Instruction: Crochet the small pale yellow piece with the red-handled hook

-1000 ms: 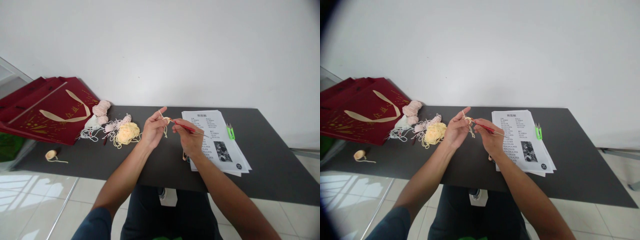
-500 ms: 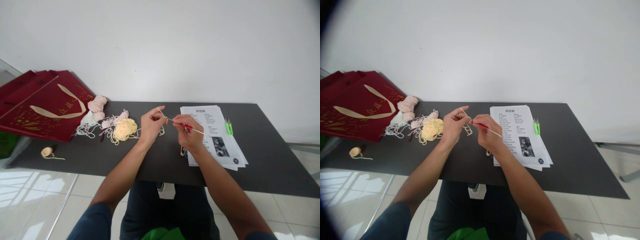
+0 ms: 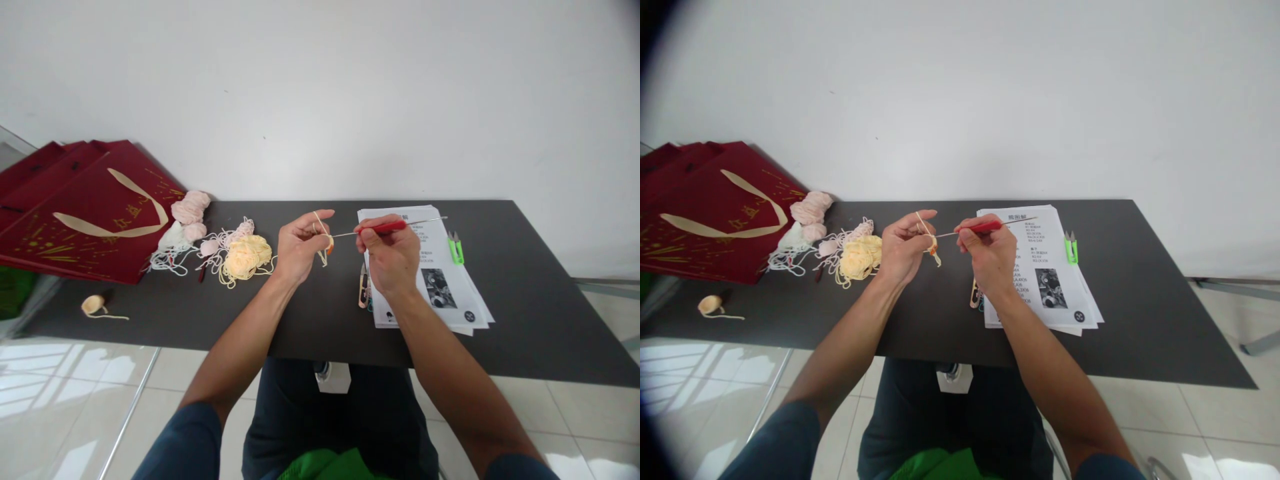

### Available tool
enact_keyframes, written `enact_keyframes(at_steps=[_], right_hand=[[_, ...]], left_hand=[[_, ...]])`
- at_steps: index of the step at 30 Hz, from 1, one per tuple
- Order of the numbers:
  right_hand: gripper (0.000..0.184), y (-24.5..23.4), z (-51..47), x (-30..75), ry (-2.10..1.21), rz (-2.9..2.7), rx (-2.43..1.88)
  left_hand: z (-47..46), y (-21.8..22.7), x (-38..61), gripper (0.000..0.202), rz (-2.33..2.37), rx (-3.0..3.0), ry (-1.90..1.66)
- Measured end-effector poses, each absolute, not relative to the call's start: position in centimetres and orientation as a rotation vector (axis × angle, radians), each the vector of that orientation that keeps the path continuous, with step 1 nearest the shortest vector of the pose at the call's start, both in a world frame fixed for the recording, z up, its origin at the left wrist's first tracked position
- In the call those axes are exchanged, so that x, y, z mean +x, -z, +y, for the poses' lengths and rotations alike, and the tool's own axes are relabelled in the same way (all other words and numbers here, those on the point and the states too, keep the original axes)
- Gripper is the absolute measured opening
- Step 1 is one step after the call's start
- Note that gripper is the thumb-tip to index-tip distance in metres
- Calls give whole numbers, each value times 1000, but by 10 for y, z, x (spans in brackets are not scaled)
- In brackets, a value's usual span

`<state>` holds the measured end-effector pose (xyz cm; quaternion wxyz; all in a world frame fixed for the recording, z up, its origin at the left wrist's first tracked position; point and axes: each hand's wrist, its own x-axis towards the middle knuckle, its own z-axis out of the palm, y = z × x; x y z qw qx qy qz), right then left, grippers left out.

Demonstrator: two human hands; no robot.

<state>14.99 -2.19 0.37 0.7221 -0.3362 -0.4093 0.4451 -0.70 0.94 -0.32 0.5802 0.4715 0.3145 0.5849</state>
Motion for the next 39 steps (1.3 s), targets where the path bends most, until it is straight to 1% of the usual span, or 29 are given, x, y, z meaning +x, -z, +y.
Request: enact_keyframes(at_steps=[3, 11, 17, 21, 27, 33, 34, 36, 39], right_hand=[[17, -7, -22, 149, -1038, -863, -691], [23, -9, -19, 152, -1200, -720, -631], [21, -8, -19, 152, -1261, -684, -659], [21, -5, -19, 147, -1300, -625, -686], [21, -2, -20, 138, -1312, -586, -704], [20, -4, -21, 136, -1324, -558, -713], [20, -4, -21, 136, -1324, -560, -720], [19, -4, -21, 136, -1323, -563, -729], [20, -2, -21, 136, -1326, -570, -722]], left_hand=[[9, 1, -7, 43, 656, 1055, -1346], [11, 1, -9, 33, 599, 1032, -1343], [8, 3, -7, 27, 663, 1030, -1370], [3, 6, -2, 19, 763, 1097, -1421], [0, 4, 1, 24, 844, 1075, -1447], [3, 6, -3, 13, 845, 1154, -1475], [4, 7, -3, 13, 849, 1163, -1481], [5, 8, -4, 19, 840, 1160, -1472], [6, 7, -3, 40, 786, 1137, -1440]])
